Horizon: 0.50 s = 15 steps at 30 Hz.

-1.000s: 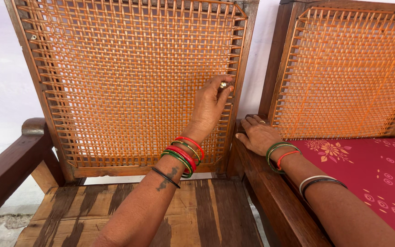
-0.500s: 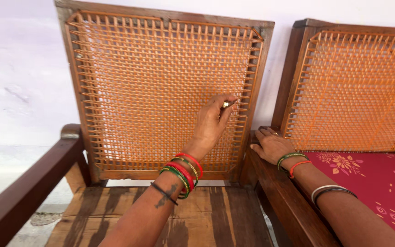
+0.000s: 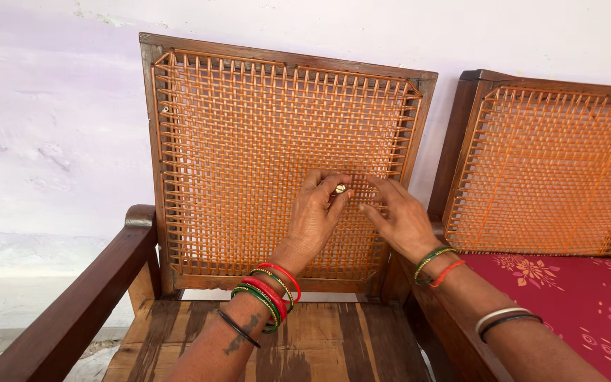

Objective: The person unwraps a cushion and places it on a wooden chair. They then use a screwdriver to tighten screws on the chair's armrest and backrest, securing the woven cane panel.

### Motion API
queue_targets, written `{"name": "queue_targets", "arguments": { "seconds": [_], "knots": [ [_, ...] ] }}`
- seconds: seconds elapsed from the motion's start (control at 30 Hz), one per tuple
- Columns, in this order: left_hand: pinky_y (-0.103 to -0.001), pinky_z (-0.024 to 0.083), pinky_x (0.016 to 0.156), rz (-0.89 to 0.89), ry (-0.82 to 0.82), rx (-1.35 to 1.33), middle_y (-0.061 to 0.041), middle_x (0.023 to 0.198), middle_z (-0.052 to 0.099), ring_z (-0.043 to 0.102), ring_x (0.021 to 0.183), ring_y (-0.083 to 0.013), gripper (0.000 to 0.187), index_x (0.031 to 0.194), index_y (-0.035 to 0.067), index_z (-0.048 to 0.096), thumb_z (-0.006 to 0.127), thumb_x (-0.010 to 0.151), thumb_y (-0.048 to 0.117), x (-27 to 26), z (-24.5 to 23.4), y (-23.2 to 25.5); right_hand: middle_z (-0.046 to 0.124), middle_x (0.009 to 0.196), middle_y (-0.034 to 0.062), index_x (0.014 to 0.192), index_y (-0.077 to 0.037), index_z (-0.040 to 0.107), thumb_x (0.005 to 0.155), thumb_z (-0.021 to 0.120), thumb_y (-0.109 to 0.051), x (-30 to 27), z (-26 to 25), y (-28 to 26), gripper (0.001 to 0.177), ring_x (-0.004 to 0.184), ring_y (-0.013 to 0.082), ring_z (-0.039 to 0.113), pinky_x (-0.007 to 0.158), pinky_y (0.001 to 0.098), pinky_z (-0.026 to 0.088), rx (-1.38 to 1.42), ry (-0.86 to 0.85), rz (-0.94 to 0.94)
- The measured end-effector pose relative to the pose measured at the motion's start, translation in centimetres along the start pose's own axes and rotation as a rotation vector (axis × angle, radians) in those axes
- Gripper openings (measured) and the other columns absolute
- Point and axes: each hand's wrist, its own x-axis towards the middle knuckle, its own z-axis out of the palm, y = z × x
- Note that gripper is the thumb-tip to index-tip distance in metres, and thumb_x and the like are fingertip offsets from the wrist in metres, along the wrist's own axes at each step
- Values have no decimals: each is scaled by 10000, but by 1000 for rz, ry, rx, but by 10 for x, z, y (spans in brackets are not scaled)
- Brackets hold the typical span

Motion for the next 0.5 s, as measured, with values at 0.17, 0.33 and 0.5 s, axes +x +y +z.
{"name": "queue_targets", "arguments": {
  "seconds": [0.17, 0.33, 0.5],
  "knots": [
    [-355, 630, 793, 44, 17, 41, -130, 1107, 645, 724, 945, -266, 261, 1193, 49, 687, 694, 937, 94, 9, -2, 2, 684, 1288, 121, 1466, -91, 490, 910, 668, -74, 21, 14, -21, 585, 1000, 253, 744, 768, 372, 633, 198, 44, -9],
    [-374, 623, 809, 75, 63, 0, -127, 1106, 679, 731, 963, -279, 283, 1219, 38, 648, 694, 944, 88, 26, 1, -4, 690, 1270, 167, 1523, -103, 433, 953, 644, 3, 38, 28, -22, 617, 1127, 284, 721, 929, 381, 618, 269, 115, -63],
    [-368, 637, 862, 124, 45, -48, -138, 1179, 694, 752, 1028, -294, 323, 1265, 53, 615, 706, 959, 103, 49, 8, -1, 687, 1191, 182, 1533, -101, 382, 877, 649, 32, 51, 21, -19, 721, 1005, 284, 734, 843, 389, 613, 202, 182, 25]
  ]
}}
